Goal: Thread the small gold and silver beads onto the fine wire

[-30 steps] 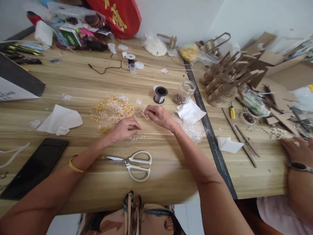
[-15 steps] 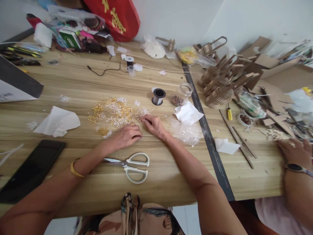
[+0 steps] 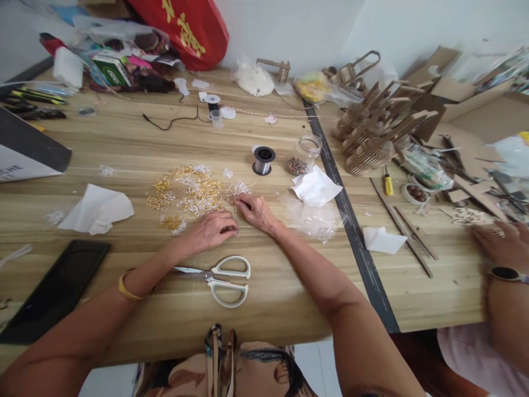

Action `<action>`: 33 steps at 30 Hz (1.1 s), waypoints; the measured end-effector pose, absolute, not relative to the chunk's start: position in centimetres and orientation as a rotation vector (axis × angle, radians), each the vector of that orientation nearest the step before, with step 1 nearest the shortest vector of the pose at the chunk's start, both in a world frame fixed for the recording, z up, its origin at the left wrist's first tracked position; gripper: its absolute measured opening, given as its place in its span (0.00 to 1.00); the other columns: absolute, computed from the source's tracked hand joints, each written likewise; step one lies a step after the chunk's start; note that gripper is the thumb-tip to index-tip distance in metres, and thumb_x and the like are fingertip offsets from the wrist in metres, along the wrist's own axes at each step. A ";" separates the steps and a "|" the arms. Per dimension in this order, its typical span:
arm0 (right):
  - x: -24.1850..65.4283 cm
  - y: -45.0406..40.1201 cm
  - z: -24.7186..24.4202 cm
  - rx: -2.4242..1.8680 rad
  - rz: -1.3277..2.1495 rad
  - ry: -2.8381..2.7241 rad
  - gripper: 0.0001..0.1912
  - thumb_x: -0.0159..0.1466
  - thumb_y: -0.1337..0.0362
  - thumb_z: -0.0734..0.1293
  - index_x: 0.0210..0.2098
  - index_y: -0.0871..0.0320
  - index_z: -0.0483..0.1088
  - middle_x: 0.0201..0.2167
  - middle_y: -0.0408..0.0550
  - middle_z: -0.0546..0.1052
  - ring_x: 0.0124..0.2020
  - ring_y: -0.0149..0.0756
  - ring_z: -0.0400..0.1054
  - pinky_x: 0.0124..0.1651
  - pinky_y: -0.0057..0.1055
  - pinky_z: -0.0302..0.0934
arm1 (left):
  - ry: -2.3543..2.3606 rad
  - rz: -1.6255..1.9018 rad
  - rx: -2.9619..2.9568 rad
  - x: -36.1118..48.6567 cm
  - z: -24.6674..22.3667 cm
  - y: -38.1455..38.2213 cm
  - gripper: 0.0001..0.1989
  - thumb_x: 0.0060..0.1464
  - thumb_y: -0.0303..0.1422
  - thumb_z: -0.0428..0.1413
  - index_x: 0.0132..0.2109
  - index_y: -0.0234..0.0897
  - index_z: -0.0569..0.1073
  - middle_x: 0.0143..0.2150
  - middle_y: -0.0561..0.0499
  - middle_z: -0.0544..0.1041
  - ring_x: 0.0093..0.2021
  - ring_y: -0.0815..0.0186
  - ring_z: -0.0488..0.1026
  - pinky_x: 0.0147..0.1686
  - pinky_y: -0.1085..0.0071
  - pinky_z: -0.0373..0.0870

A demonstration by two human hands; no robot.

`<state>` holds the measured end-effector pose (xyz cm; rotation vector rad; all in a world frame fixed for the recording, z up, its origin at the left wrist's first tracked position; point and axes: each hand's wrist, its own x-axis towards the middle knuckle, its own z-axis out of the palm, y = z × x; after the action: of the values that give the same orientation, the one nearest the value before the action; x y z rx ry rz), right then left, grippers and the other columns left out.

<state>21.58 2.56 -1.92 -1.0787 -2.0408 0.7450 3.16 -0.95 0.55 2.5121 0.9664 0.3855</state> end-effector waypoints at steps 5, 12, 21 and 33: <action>21.6 2.7 -2.0 -1.076 0.739 -2.052 0.13 0.67 0.61 0.59 0.35 0.62 0.72 0.27 0.45 0.75 0.26 0.29 0.64 0.33 0.25 0.57 | 0.949 0.382 2.509 3.1 0.4 -1.0 0.06 0.57 0.29 0.55 0.35 0.36 0.77 0.33 0.48 0.75 0.36 0.63 0.71 0.40 0.68 0.64; 21.8 2.9 -2.2 -1.073 0.741 -2.054 0.14 0.67 0.61 0.59 0.36 0.62 0.73 0.28 0.45 0.75 0.27 0.29 0.64 0.33 0.25 0.56 | 0.903 0.287 2.505 3.1 0.8 -1.0 0.06 0.58 0.28 0.54 0.36 0.35 0.77 0.34 0.49 0.75 0.37 0.64 0.71 0.41 0.68 0.64; 21.9 3.0 -2.5 -1.061 0.779 -2.049 0.13 0.66 0.61 0.60 0.36 0.62 0.73 0.29 0.46 0.76 0.29 0.30 0.65 0.35 0.25 0.58 | 0.827 0.271 2.587 2.7 0.6 -0.9 0.05 0.59 0.29 0.53 0.37 0.34 0.73 0.37 0.48 0.74 0.38 0.64 0.69 0.43 0.67 0.64; 21.9 3.0 -2.3 -1.063 0.757 -2.050 0.12 0.66 0.62 0.60 0.36 0.61 0.73 0.29 0.46 0.76 0.28 0.30 0.65 0.34 0.25 0.57 | 0.947 0.650 2.471 2.1 -0.3 0.0 0.05 0.58 0.29 0.53 0.37 0.36 0.74 0.32 0.50 0.76 0.32 0.66 0.72 0.37 0.70 0.66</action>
<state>21.91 3.01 -2.34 -1.0631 -2.0499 0.7574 2.12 0.00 -0.32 2.4709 0.9470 0.6498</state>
